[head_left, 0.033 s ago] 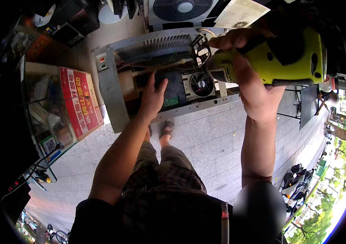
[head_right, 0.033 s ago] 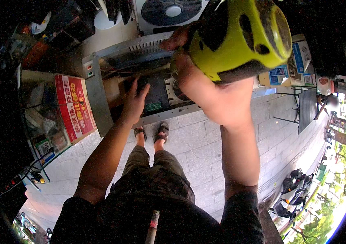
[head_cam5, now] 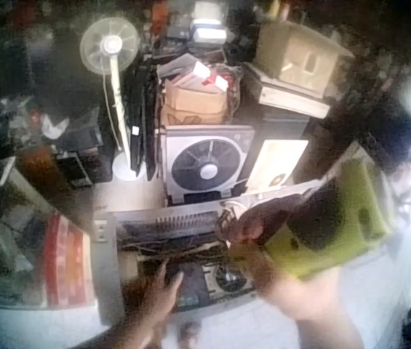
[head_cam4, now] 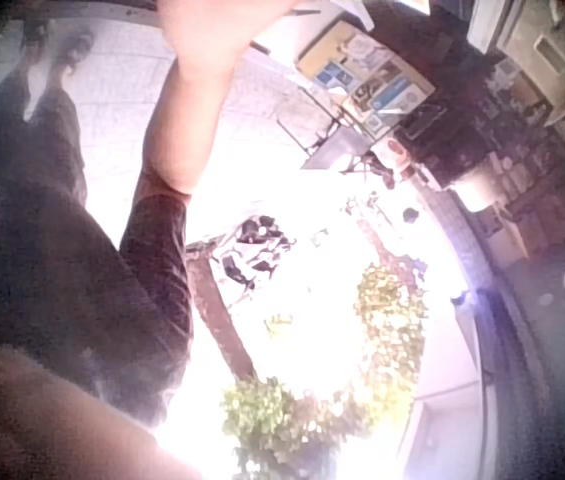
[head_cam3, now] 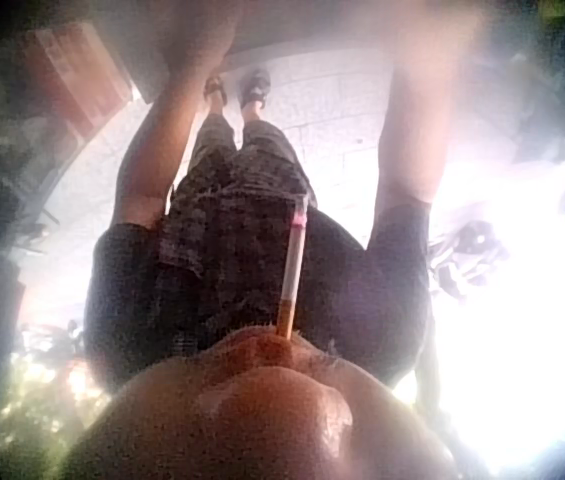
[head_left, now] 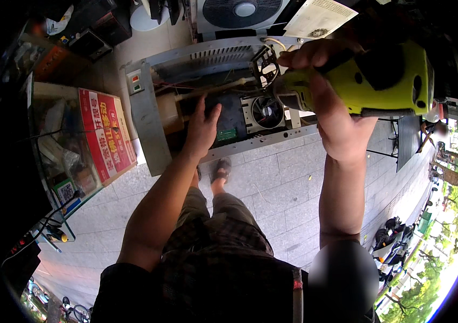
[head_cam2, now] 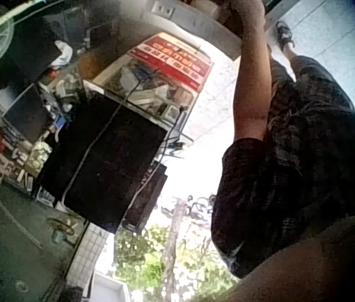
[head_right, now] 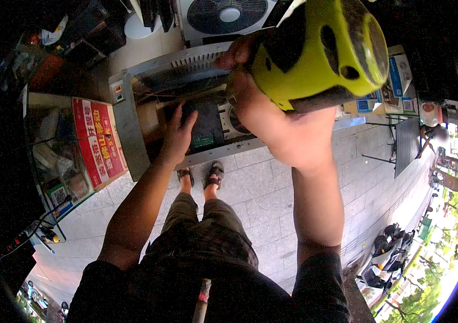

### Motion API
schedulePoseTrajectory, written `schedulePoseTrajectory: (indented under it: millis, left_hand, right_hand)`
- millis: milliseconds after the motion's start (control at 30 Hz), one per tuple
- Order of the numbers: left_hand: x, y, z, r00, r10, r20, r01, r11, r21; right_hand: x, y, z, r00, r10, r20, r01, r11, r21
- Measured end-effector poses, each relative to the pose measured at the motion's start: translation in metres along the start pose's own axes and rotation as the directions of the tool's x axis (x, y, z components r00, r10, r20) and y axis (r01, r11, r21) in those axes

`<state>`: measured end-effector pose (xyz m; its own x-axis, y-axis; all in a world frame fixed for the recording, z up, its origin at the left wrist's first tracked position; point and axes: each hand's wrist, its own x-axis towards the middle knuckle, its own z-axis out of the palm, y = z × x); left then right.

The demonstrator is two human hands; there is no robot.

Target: The person uses a cordless drill to remove screws from an appliance's metal casing. They then retrieve a black cylindrical component, inspect it, and attempt to fit it into the appliance's interior. The person also handles a handheld fan and other tools during the process.

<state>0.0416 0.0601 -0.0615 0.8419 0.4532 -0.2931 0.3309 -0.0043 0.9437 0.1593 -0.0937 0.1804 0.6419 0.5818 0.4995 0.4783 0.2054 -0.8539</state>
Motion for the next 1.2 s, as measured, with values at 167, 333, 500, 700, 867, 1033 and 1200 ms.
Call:
schedulePoseTrajectory:
  millis: [167, 333, 500, 700, 867, 1033, 1200]
  left_hand:
    - [0.003, -0.008, -0.001, 0.999, -0.033, 0.009, 0.034, 0.995, -0.092]
    - [0.001, 0.003, -0.005, 0.985, -0.145, 0.093, 0.158, 0.977, -0.145]
    - [0.000, 0.005, -0.002, 0.988, -0.146, 0.043, 0.151, 0.976, -0.157]
    - [0.001, 0.002, -0.012, 0.918, -0.392, 0.051, 0.394, 0.897, -0.202]
    - [0.006, 0.006, -0.019, 0.872, -0.441, 0.213, 0.487, 0.823, -0.291]
    - [0.004, 0.011, -0.024, 0.884, -0.429, 0.185, 0.465, 0.846, -0.260]
    - [0.007, 0.004, -0.022, 0.873, -0.433, 0.226, 0.485, 0.821, -0.302]
  right_hand:
    - [0.001, 0.002, 0.001, 1.000, -0.014, -0.013, 0.015, 0.999, 0.042]
    - [0.007, -0.005, -0.006, 0.999, 0.033, 0.034, -0.031, 0.997, -0.068]
    - [0.012, -0.001, -0.024, 0.980, -0.061, 0.189, 0.058, 0.998, 0.020]
    - [0.044, 0.008, -0.063, 0.848, -0.264, 0.460, 0.161, 0.955, 0.251]
    - [0.022, -0.032, -0.077, 0.950, -0.194, 0.245, 0.048, 0.866, 0.498]
    - [-0.075, -0.058, -0.095, 0.997, 0.075, -0.011, -0.068, 0.949, 0.309]
    - [-0.133, -0.070, -0.089, 0.972, 0.217, -0.088, -0.168, 0.909, 0.381]
